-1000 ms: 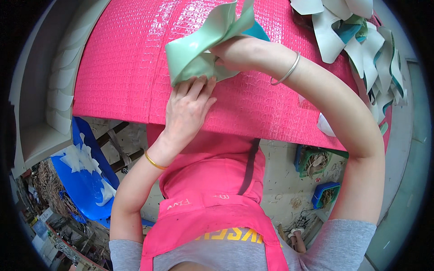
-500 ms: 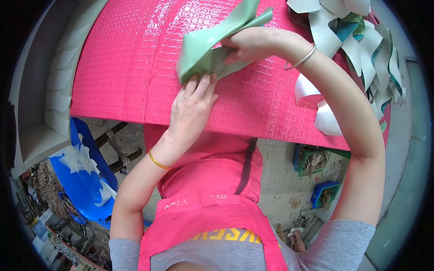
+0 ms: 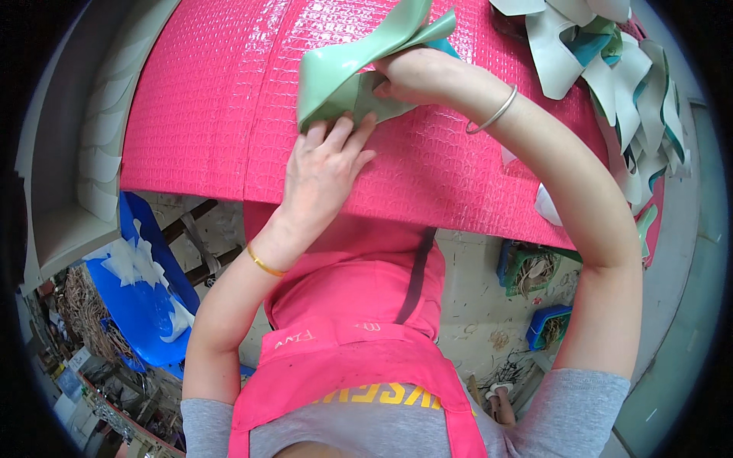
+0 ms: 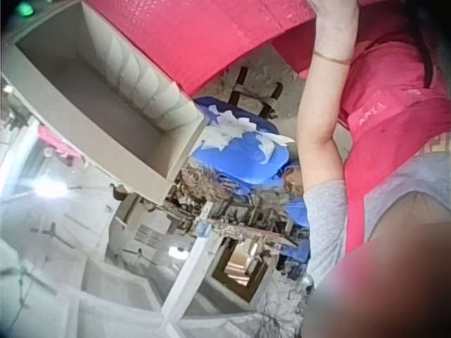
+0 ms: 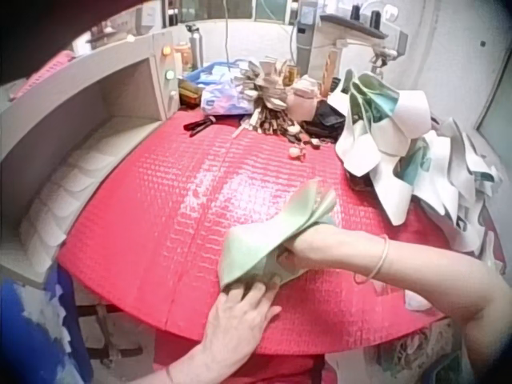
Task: Assembling components of a shoe, such as fitting liners and uppers.
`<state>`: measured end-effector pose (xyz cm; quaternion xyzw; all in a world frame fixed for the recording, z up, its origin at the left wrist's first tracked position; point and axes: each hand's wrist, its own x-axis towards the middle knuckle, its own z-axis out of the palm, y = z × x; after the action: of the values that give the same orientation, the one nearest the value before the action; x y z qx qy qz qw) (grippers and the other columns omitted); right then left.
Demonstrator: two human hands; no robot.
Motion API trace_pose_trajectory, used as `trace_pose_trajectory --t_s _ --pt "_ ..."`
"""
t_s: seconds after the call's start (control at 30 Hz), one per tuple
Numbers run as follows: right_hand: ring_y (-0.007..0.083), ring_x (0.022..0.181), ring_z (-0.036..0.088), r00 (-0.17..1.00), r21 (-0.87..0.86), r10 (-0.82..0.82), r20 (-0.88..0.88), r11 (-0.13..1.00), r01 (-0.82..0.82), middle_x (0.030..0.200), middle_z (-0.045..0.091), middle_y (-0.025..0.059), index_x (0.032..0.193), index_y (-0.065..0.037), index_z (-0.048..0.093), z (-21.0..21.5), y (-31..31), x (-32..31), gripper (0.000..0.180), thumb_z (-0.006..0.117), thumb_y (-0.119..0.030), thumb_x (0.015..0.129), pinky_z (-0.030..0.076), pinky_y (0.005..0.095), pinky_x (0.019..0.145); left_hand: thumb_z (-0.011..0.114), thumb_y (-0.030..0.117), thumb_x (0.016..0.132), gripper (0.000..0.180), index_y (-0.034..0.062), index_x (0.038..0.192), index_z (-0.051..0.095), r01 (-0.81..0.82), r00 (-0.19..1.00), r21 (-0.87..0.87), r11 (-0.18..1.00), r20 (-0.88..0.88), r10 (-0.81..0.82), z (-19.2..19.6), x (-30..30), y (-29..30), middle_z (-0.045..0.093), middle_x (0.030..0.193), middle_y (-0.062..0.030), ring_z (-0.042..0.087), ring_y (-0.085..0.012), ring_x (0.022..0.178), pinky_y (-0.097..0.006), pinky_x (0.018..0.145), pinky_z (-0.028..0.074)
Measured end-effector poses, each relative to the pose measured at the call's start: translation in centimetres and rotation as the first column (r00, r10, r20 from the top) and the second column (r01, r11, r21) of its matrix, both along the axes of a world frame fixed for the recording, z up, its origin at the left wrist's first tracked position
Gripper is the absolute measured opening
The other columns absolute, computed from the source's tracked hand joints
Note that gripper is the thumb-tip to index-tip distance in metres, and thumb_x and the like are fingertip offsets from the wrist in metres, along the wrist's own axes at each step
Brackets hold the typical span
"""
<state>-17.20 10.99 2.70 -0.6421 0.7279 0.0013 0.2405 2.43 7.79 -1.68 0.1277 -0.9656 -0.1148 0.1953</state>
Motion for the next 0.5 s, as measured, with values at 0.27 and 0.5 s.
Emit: trace_pose_trajectory --t_s 0.27,0.5 --pt "0.0286 0.069 0.061 0.932 -0.337 0.202 -0.3 0.892 -0.302 0.073 0.06 0.0176 0.08 0.001 0.06 -1.3 0.4 0.2 0.02 0.064 -0.011 0.065 0.049 0.0349 0.062 0.06 0.023 0.073 0.042 0.0022 0.109 0.054 0.021 0.999 0.053 0.998 -0.05 -0.019 -1.0 -1.4 0.6 0.049 0.1 -0.008 0.047 -0.0235 0.089 -0.034 0.079 0.042" --pt "0.0173 0.072 0.058 0.56 -0.209 0.378 -0.737 0.661 -0.721 0.077 0.06 0.0057 0.083 -0.006 0.059 -0.8 0.8 -2.0 0.012 0.051 -0.011 0.075 0.045 0.0272 0.067 0.062 0.022 0.072 0.044 0.0001 0.109 0.052 -0.003 0.996 -0.011 1.0 -0.084 0.002 -1.4 -3.0 1.7 0.049 0.103 -0.0088 0.046 -0.0236 0.09 -0.034 0.079 0.043"
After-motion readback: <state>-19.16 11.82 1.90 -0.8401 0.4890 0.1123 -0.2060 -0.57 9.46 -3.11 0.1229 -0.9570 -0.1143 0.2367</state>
